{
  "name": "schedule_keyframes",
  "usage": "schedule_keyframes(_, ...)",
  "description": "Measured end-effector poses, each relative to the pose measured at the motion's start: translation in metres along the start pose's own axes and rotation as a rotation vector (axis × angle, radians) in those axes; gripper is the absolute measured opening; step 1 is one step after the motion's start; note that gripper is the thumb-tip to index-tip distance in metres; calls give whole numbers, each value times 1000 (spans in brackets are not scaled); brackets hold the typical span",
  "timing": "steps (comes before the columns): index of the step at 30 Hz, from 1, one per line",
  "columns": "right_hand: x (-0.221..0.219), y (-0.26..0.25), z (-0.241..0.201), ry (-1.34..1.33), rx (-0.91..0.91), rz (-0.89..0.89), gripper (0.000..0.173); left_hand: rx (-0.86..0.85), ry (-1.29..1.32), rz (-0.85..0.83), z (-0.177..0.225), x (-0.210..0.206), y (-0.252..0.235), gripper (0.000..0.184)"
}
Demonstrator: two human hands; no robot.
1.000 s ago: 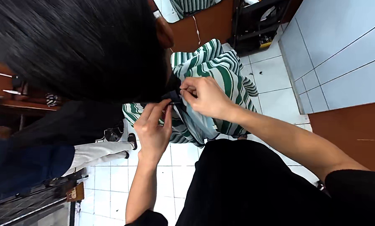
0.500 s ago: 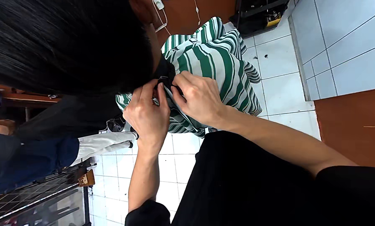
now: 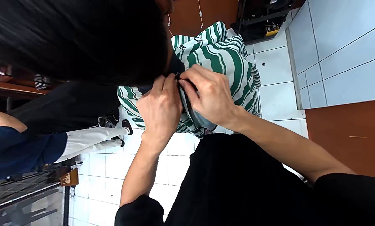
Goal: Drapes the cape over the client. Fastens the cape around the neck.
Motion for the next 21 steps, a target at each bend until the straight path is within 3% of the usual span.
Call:
schedule_keyframes(8, -3, 11, 0, 83, 31, 67, 17, -3, 201, 100, -5, -7, 6, 26)
schedule_keyframes(13, -4, 8, -3, 94, 27, 105, 15, -10, 155, 142, -1, -16, 0, 28)
schedule_keyframes(16, 5, 7, -13, 121, -68, -38, 16, -44, 198, 83, -6, -10, 7, 32)
schedule_keyframes(21, 10, 8, -44, -74, -225, -200, 32, -96, 552, 340, -68, -10, 48, 23)
Point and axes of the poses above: each hand's wrist, its own y-axis away from the middle knuckle, its own x-axis out of the back of the hand, z = x × y, the point moved 4 cm from there along -y, towards the middle knuckle, and after that the axes turned 4 degrees about x, right-handed, at the moved point
